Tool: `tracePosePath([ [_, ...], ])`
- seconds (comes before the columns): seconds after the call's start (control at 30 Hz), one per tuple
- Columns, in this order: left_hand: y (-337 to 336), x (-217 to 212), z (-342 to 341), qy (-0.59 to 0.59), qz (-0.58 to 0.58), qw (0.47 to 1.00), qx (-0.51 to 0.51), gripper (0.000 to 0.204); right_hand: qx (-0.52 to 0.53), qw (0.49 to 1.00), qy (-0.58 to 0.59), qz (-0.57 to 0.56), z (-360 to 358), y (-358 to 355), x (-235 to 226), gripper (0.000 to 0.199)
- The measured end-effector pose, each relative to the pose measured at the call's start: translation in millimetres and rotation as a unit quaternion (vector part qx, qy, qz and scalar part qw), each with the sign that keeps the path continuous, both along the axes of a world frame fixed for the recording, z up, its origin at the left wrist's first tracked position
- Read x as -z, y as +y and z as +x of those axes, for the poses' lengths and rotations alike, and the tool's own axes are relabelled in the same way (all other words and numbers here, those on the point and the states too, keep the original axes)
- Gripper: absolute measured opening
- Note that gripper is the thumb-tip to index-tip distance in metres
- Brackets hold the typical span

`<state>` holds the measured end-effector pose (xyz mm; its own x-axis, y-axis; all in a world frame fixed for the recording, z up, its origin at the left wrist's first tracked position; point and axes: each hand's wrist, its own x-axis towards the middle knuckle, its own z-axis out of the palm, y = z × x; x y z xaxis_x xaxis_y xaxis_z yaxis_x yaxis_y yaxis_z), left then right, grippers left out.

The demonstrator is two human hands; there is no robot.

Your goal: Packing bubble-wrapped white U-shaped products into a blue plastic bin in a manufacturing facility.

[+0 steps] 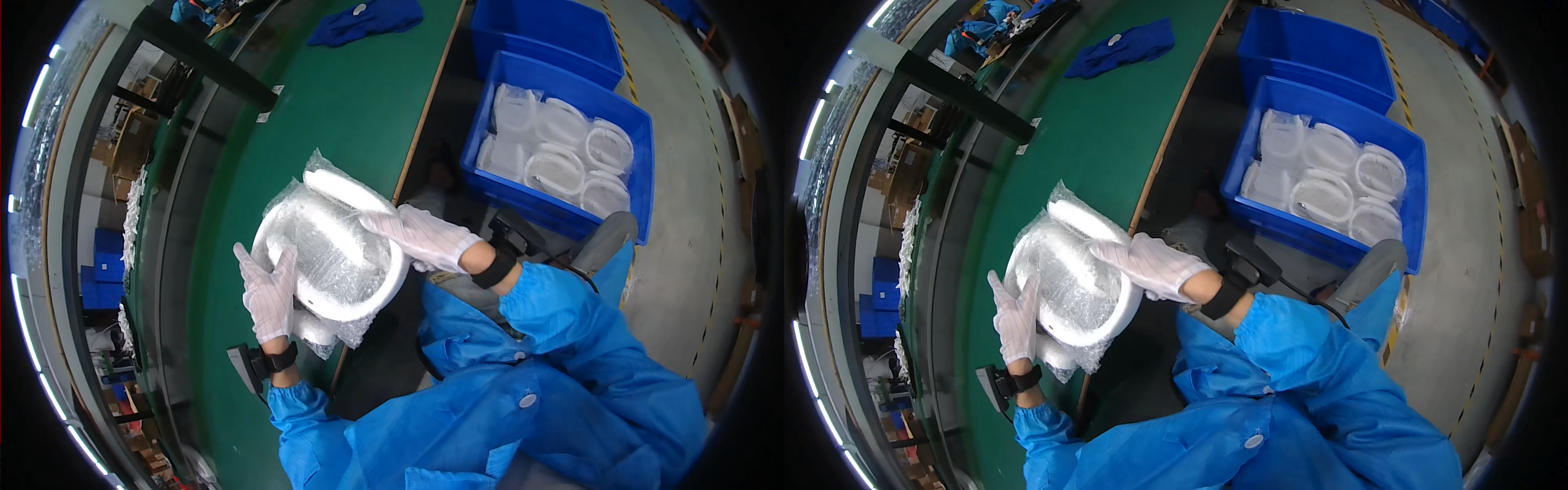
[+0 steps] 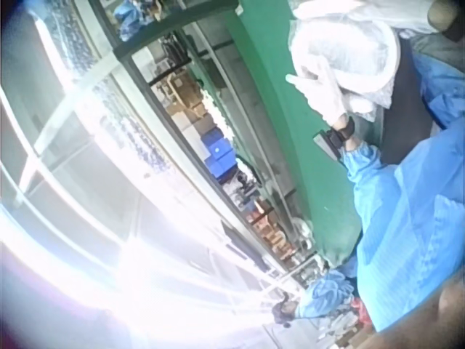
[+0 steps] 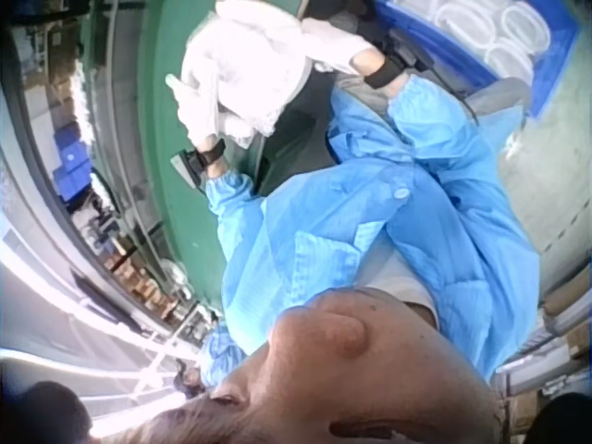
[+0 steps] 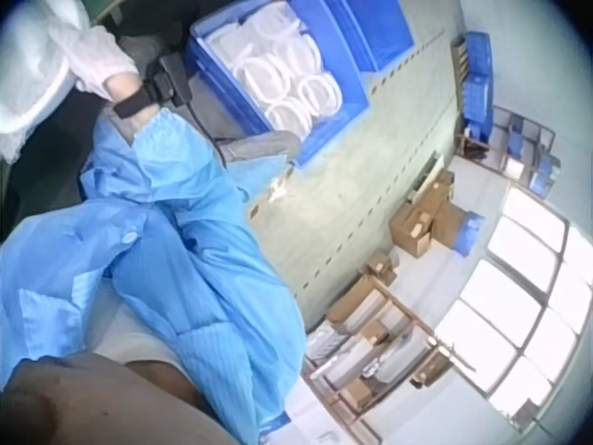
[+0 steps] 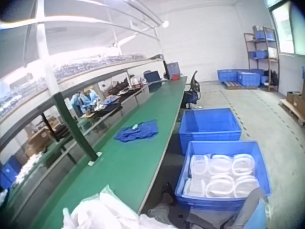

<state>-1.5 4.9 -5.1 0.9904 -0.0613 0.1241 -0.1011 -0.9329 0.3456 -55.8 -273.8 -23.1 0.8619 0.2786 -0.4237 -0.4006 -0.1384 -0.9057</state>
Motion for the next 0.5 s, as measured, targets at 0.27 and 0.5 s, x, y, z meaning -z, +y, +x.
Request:
tracePosePath([
  [0.27,-25.2,-21.9,-33.3,-0.051,0.032,0.988,-0.142,0.101,0.193,0.957,0.008,0.218,7.1,27.4,44.1,0.058],
  [0.5,22.8,4.7,-4.2,0.130,-0.193,0.955,-0.182,0.078,0.225,0.930,0.054,0.287,-4.9,31.5,23.5,0.058],
])
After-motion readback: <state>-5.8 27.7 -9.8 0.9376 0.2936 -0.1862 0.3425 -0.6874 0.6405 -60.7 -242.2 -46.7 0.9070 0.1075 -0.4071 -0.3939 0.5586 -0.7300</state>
